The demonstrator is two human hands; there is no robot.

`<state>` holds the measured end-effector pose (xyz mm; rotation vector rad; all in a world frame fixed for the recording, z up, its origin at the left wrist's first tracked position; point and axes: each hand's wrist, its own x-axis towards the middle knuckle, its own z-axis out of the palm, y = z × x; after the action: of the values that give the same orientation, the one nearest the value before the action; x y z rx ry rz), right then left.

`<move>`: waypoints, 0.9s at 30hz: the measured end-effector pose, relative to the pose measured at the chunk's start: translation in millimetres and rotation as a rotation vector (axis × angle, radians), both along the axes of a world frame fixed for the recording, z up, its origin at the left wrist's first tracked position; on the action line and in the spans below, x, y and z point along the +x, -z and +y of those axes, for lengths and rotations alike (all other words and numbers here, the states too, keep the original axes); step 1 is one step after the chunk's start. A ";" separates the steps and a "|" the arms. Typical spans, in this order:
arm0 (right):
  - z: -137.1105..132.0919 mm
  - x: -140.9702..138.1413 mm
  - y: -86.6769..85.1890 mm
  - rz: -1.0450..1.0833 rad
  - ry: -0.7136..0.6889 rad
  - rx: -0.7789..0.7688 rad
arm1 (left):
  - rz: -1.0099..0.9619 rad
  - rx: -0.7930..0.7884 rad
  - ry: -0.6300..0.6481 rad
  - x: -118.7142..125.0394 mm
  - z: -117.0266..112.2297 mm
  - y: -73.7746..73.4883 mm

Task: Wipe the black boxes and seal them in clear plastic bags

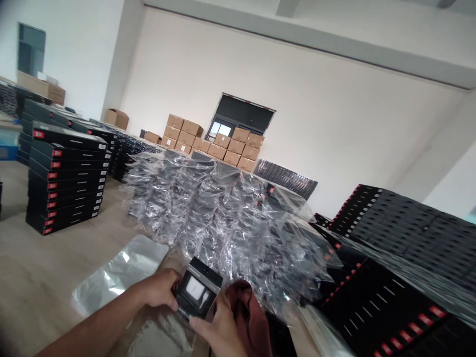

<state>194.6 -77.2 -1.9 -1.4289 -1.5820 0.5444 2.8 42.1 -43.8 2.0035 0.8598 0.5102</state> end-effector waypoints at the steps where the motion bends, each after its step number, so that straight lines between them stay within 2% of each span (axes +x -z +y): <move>1: 0.1 0.6 -2.2 0.066 -0.022 -0.007 | 0.016 0.005 -0.001 0.1 -0.3 -1.7; 4: 2.0 -1.4 -6.9 0.220 0.016 0.004 | 0.058 0.024 0.003 0.0 -3.0 -8.3; 7: 4.8 -6.1 -8.4 0.249 0.025 -0.011 | 0.096 0.086 -0.006 -1.0 -6.8 -13.1; 9: 5.8 -4.1 -8.7 0.282 0.076 0.007 | 0.052 0.102 -0.007 -1.4 -8.9 -14.6; 11: 5.9 4.8 -8.7 0.391 0.194 0.062 | -0.081 0.037 0.025 -1.3 -9.9 -15.5; 14: 4.8 25.5 -7.4 0.709 0.351 0.166 | -0.205 -0.128 0.092 -3.4 -9.1 -18.1; 17: 3.1 38.2 -5.2 0.906 0.380 0.184 | -0.191 -0.243 0.206 -10.8 -8.9 -25.4; 19: 2.7 36.7 -4.5 0.914 0.349 0.138 | -0.256 -0.306 0.260 -15.5 -12.3 -33.4; 22: 2.9 24.3 -6.9 0.891 0.321 0.083 | -0.367 -0.338 0.227 -14.0 -26.2 -47.1; 25: 1.2 12.4 -10.4 0.811 0.314 0.074 | -0.390 -0.209 0.209 -4.0 -45.3 -59.5; 27: -1.8 8.8 -9.6 0.678 0.323 0.101 | -0.416 -0.105 0.212 1.3 -54.5 -65.7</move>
<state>203.3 -78.9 7.8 -1.2126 -0.8139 0.6543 4.1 -12.4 21.9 1.7773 0.4062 0.7109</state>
